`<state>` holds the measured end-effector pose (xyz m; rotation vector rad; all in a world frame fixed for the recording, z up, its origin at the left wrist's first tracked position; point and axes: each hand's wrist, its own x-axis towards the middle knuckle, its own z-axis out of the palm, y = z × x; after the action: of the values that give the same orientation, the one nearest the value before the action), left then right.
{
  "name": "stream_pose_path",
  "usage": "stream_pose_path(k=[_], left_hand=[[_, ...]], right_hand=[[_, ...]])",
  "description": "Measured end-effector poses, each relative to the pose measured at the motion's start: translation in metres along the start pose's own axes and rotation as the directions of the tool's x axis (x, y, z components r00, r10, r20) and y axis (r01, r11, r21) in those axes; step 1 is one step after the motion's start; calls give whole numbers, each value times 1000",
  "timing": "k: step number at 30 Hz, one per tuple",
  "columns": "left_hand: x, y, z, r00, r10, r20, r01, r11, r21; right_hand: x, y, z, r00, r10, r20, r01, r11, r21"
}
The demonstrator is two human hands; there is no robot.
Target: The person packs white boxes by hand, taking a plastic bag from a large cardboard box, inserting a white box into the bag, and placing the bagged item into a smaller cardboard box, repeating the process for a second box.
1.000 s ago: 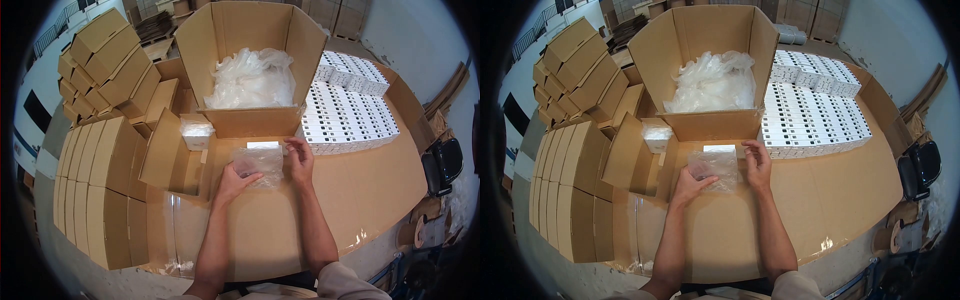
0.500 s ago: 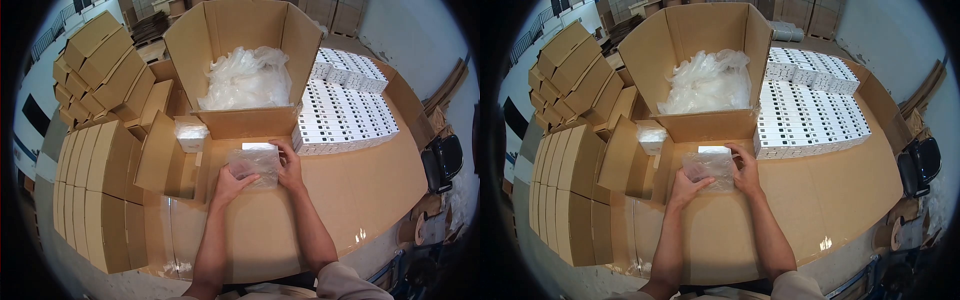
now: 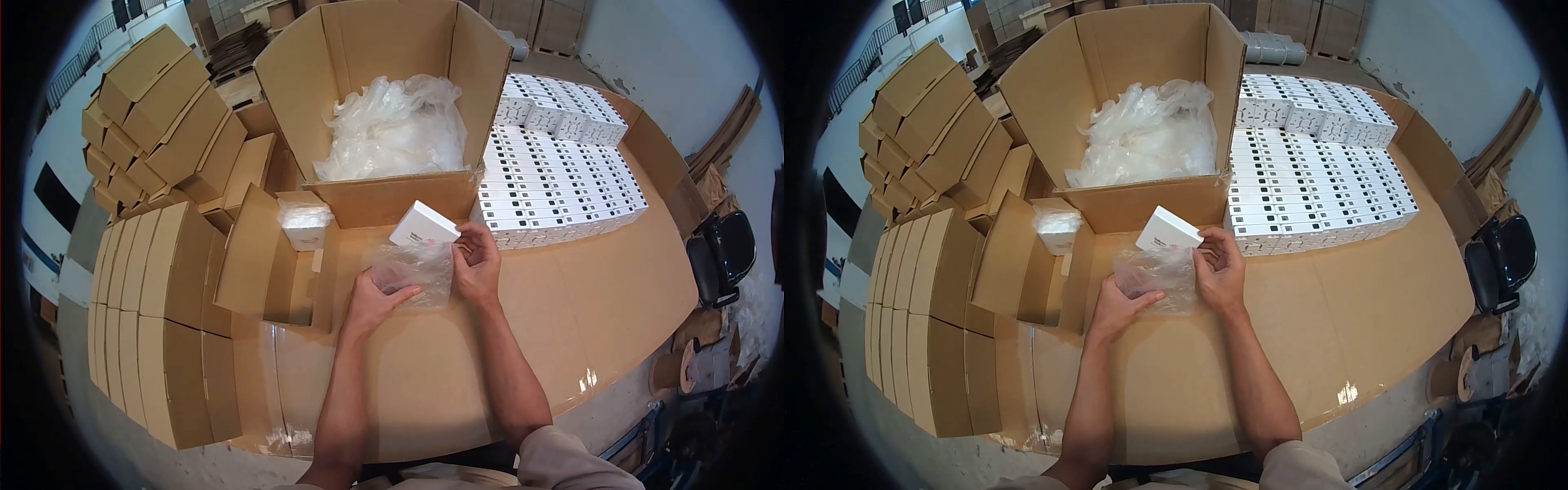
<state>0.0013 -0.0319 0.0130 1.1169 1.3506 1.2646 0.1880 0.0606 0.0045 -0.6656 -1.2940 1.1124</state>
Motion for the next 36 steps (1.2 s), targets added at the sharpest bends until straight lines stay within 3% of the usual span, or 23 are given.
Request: stream_pose_path(k=[5,10,14,22,25,36], left_hand=[[-6,15,3,1000,-25,15,23,995,96],[-8,24,4,999,-42,20,38,987,158],[-10,31,7,998,-65,20,63,994,94],[-6,21,3,997,-76,29,67,969,237],[-8,22,5,1000,-24,13,21,987,158],[-8,27,4,996,-87,-3,85,969,230]], right_hand=[[3,-4,-4,999,18,-30,-14,992,129],[6,-21,-4,993,64,-101,-21,923,385],[9,-17,-13,992,98,-85,-39,851,524],[5,-13,-10,995,98,-17,-75,852,518],[4,-9,-12,995,95,16,-91,865,493],[3,-8,-13,994,106,32,-110,911,397]])
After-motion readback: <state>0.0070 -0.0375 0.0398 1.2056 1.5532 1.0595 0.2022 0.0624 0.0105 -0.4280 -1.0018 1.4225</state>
